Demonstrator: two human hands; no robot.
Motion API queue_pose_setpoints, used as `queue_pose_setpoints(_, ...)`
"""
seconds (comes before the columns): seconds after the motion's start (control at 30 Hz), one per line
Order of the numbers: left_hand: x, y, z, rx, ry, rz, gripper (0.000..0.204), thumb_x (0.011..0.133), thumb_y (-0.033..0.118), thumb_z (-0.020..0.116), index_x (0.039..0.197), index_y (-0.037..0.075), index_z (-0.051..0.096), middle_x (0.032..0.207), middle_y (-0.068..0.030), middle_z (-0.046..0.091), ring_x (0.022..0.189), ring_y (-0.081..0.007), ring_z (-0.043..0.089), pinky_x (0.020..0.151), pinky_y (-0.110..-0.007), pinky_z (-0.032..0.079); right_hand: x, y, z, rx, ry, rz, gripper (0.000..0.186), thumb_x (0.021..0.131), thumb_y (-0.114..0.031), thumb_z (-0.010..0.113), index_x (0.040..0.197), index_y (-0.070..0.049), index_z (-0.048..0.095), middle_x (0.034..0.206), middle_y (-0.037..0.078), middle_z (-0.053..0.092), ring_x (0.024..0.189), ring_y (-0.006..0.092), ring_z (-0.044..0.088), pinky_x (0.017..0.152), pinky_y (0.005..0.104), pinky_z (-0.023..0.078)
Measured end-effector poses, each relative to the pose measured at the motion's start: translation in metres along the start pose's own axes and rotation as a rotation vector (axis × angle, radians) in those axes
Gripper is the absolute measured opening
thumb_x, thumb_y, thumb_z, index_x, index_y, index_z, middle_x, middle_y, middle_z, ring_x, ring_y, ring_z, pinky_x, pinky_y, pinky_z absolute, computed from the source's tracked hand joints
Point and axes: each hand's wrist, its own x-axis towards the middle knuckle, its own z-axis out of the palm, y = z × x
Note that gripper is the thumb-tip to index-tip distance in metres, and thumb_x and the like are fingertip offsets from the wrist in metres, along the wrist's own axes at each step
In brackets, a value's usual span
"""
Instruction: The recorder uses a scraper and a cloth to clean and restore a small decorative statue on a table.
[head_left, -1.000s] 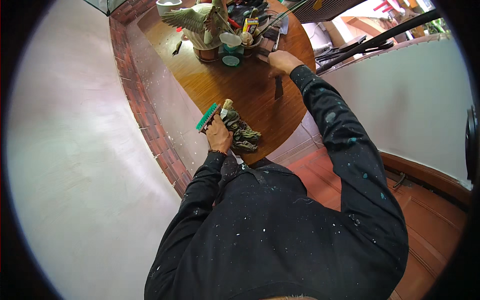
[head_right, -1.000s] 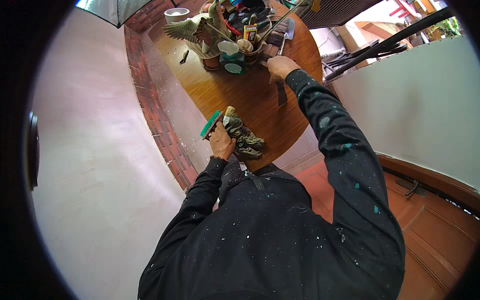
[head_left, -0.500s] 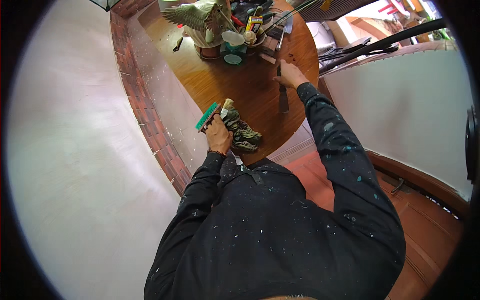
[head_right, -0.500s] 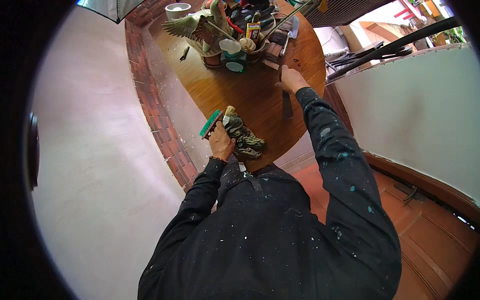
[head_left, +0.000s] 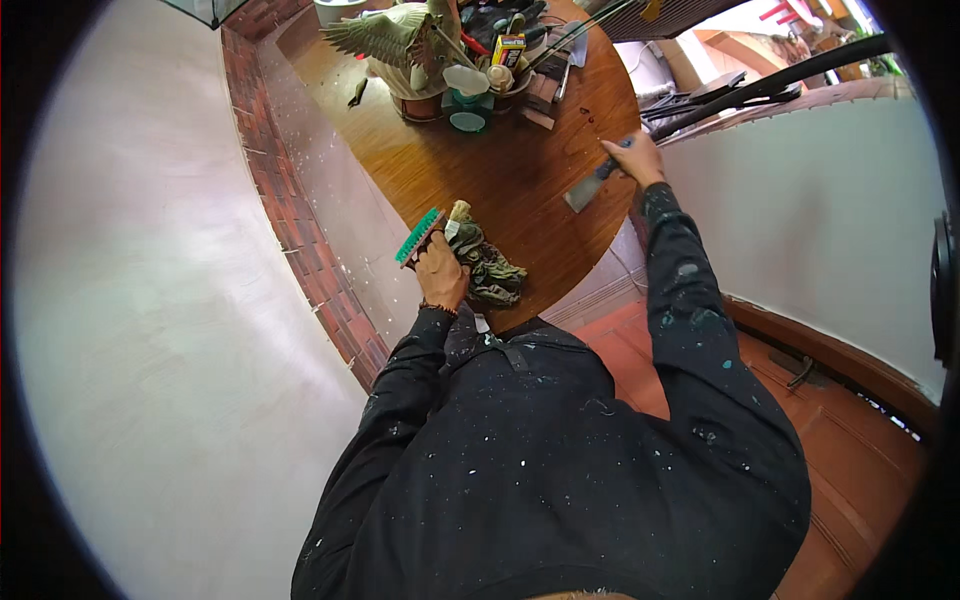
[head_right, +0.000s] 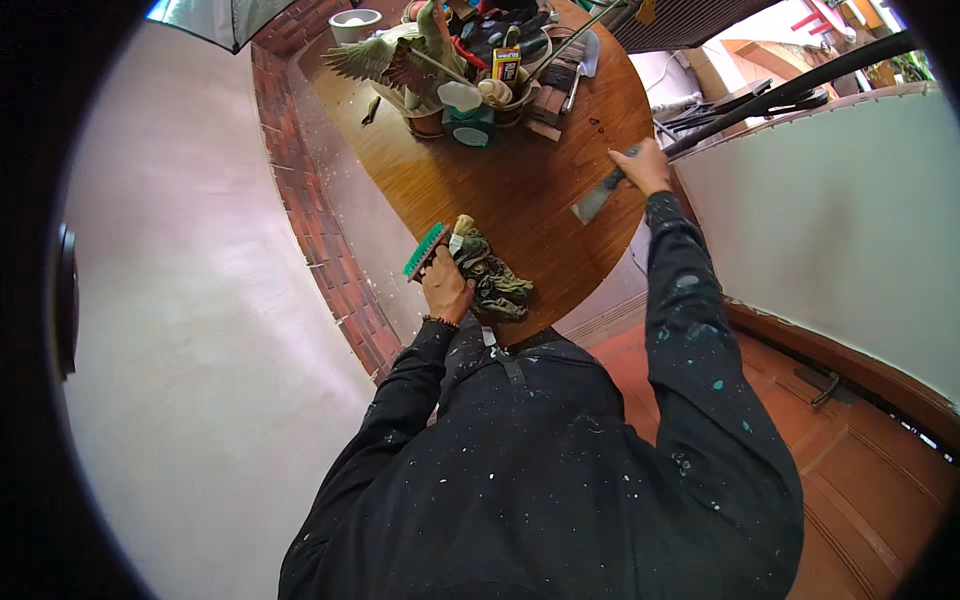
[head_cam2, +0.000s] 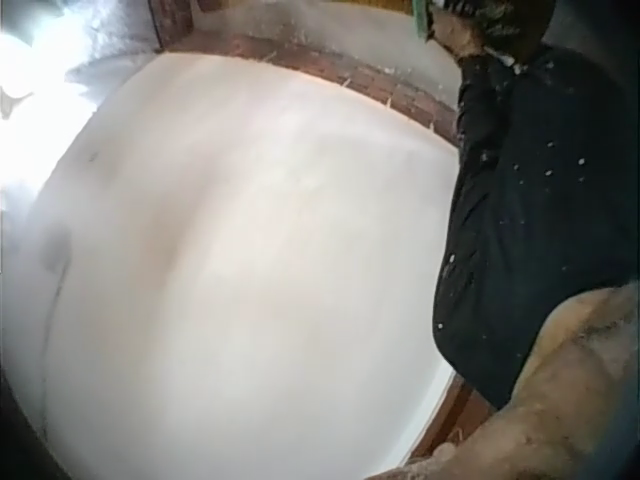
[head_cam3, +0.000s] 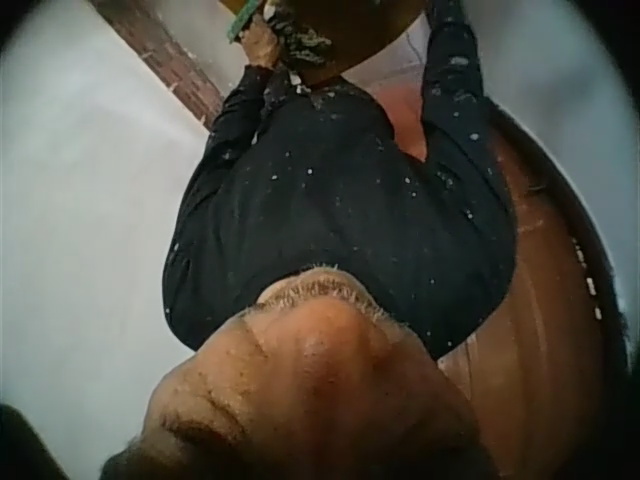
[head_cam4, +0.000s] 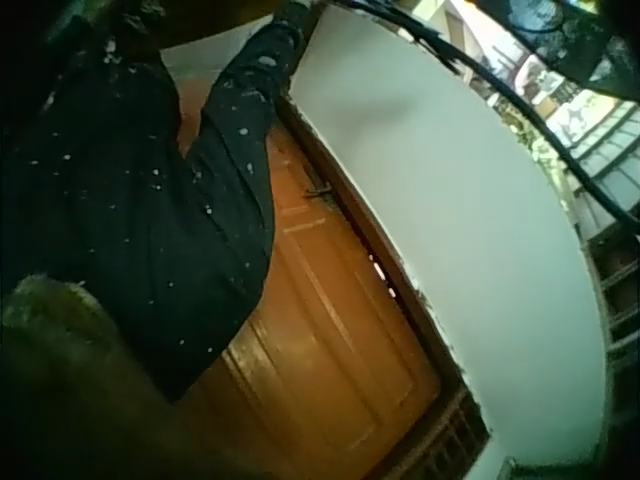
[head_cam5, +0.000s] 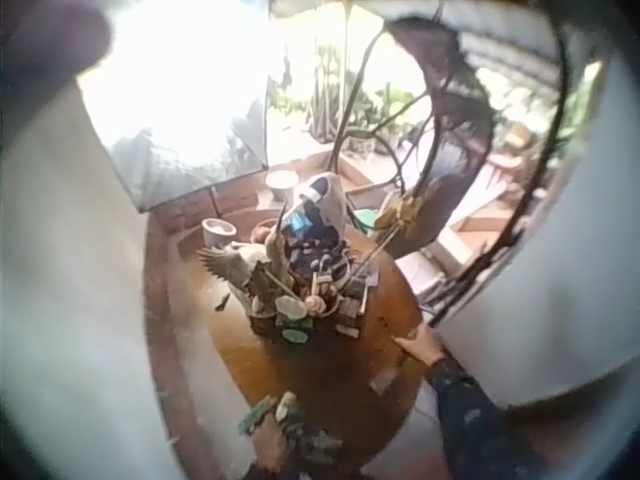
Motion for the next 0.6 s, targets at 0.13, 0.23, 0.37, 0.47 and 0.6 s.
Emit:
queue_pose_setpoints(0.13,-0.002,-0.004,-0.008,0.024,0.027,-0.008,0.06,0.067,0.015,0.081,0.114,0.003,0.044,0.094,-0.0183,0.061,0.086,-0.0397,0.062,0.073,-0.051,0.049,-0.07,0.063,-0.021,0.51,0.024,0.127,0.044,0.082,-0.038,0.082,0.076,0.001,0.063,0.059,0.005,0.061,0.041,0.0116,0.054,0.037,0.0259,0.036)
queue_pose_setpoints(0.23,0.001,0.004,-0.013,0.013,-0.01,-0.007,0.06,0.067,0.015,0.082,0.112,0.003,0.044,0.096,-0.0187,0.062,0.088,-0.0403,0.062,0.074,-0.052,0.049,-0.137,0.134,-0.003,0.767,0.067,0.402,0.044,0.091,-0.043,0.071,0.07,-0.006,0.064,0.056,0.007,0.061,0.038,0.0112,0.049,0.035,0.0257,0.031)
queue_pose_setpoints(0.37,0.005,0.0,-0.01,0.047,-0.086,-0.012,0.061,0.068,0.018,0.082,0.113,0.003,0.043,0.096,-0.0184,0.062,0.087,-0.0407,0.063,0.074,-0.052,0.049,-0.236,0.159,0.048,1.032,-0.062,0.634,0.025,0.096,-0.029,0.064,0.093,-0.003,0.061,0.074,0.009,0.066,0.052,0.0176,0.064,0.04,0.0279,0.046)
queue_pose_setpoints(0.47,0.008,0.001,-0.013,0.062,-0.11,0.002,0.063,0.068,0.017,0.084,0.112,0.002,0.041,0.098,-0.0231,0.062,0.09,-0.0442,0.063,0.076,-0.053,0.051,-0.296,0.111,0.078,0.829,0.002,0.576,0.033,0.098,-0.028,0.059,0.12,-0.004,0.053,0.08,0.015,0.068,0.057,0.0215,0.066,0.042,0.0335,0.05)
queue_pose_setpoints(0.6,0.01,0.001,-0.017,0.067,-0.135,0.054,0.064,0.068,0.017,0.084,0.113,0.002,0.041,0.099,-0.0236,0.063,0.09,-0.0447,0.063,0.077,-0.053,0.051,-0.328,0.07,0.098,0.11,0.034,0.166,0.049,0.102,-0.028,0.048,0.149,-0.016,0.038,0.088,0.023,0.069,0.072,0.0387,0.068,0.061,0.0479,0.054)
